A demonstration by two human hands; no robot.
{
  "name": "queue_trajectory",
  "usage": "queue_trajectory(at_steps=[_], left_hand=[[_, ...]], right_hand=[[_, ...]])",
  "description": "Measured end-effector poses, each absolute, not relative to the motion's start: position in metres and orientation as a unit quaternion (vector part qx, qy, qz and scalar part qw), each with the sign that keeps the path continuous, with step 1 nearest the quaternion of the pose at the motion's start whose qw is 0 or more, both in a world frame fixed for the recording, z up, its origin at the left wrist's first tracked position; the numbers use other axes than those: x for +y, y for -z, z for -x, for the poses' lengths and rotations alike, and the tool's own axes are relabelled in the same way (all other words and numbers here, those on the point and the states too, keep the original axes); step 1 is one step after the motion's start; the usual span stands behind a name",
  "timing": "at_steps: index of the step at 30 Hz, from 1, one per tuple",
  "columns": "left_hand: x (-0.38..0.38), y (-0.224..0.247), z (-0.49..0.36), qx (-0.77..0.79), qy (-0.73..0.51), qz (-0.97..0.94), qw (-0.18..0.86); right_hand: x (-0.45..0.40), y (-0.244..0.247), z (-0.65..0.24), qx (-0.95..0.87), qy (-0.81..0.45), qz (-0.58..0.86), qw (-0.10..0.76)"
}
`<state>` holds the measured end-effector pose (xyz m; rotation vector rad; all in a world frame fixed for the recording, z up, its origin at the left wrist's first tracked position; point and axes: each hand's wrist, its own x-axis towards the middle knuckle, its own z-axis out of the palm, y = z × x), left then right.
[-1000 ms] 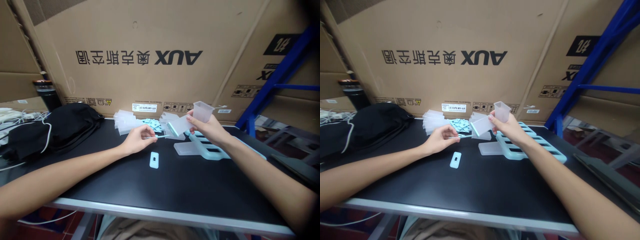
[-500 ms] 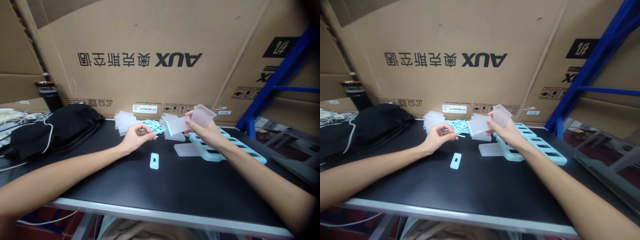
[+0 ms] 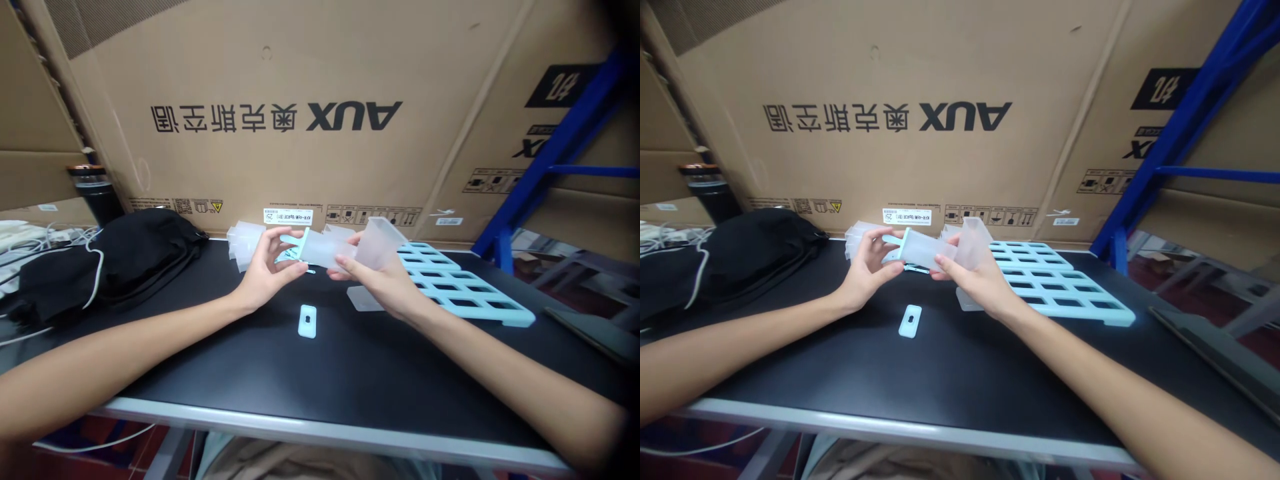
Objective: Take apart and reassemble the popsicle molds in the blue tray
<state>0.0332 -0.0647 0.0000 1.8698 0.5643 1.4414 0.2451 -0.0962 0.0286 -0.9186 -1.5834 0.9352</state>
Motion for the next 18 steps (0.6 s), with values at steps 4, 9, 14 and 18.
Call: queue_trajectory(at_steps=[4, 9, 14, 18], left_hand=[[-0.074, -0.002, -0.037, 0.206, -0.535, -0.726, 0.379], [-0.071, -0.012, -0.033, 0.216, -0.58, -0.696, 0.363], [-0.059, -0.015, -0.021, 0.247, -0.577, -0.697, 0.345], [-0.055, -0.01, -0.019, 0.26, -0.533, -0.73, 0.339]], right_hand=[[-0.107, -0.033, -0.237, -0.733, -0.395, 0.37, 0.412], [-0.107, -0.049, -0.257, -0.814, -0.113, 0.474, 0.316], [-0.113, -0.055, -0.266, -0.884, 0.056, 0.453, 0.103], [-0.12, -0.048, -0.256, -0.925, 0.081, 0.37, 0.019]])
